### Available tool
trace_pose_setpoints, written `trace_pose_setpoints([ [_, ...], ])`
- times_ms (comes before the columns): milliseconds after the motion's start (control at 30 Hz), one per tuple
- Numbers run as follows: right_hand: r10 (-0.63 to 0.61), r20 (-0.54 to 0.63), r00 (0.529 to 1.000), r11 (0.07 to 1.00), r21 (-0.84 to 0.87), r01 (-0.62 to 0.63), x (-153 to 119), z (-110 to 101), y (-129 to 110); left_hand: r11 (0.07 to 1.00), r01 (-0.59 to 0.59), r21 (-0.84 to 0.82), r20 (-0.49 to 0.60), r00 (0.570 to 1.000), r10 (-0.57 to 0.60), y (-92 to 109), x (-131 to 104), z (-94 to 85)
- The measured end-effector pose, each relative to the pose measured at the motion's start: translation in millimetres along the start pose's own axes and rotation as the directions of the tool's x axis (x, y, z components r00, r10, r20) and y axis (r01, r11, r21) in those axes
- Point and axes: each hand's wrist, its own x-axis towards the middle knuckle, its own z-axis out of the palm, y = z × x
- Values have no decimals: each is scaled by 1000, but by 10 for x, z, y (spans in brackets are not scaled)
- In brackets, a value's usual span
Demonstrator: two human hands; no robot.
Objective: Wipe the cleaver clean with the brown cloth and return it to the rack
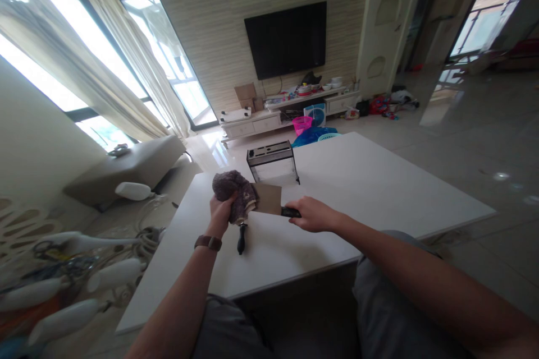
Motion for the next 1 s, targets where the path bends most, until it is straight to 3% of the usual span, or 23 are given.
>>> trace_pose_setpoints([
  [500,16,-36,999,998,61,-14,5,17,-52,1000,-19,13,-99,995,20,41,-10,4],
  [633,72,-86,994,995,78,-66,5,36,-92,991,70,-118,-104,991,-83,61,-15,22],
  [700,102,-119,988,990,113,-89,7,56,-112,940,165,-297,-17,984,-178,96,-35,27],
  [800,125,-175,977,976,198,-90,18,81,-140,770,352,-533,227,936,-270,173,-82,25],
  [900,135,-230,964,959,275,-69,46,94,-165,624,478,-618,394,876,-280,243,-160,51],
  [1000,158,-261,952,948,311,-72,82,131,-188,575,535,-619,466,839,-280,274,-306,170],
])
